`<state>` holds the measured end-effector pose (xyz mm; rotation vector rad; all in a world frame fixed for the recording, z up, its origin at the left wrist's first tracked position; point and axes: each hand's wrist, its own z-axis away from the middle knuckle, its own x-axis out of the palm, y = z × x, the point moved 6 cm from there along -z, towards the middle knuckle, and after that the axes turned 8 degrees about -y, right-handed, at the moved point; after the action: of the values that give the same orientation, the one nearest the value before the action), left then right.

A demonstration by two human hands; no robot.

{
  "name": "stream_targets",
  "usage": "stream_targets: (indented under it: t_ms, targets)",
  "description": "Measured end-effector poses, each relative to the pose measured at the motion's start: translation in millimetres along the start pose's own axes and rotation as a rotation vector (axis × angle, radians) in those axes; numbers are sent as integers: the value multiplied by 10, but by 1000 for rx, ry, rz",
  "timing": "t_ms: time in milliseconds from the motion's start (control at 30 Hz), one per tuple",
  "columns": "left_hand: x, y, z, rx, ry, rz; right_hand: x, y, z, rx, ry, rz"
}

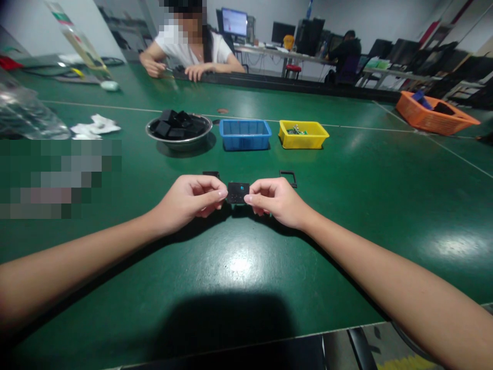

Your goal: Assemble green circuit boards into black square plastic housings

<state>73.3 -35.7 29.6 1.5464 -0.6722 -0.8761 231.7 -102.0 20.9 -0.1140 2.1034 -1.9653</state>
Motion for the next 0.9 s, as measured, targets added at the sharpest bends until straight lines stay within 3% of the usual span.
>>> stream_targets:
  t_ms: [900]
  targets:
    - [32,-85,-45,-18,-81,134,56,0,10,45,-24,33]
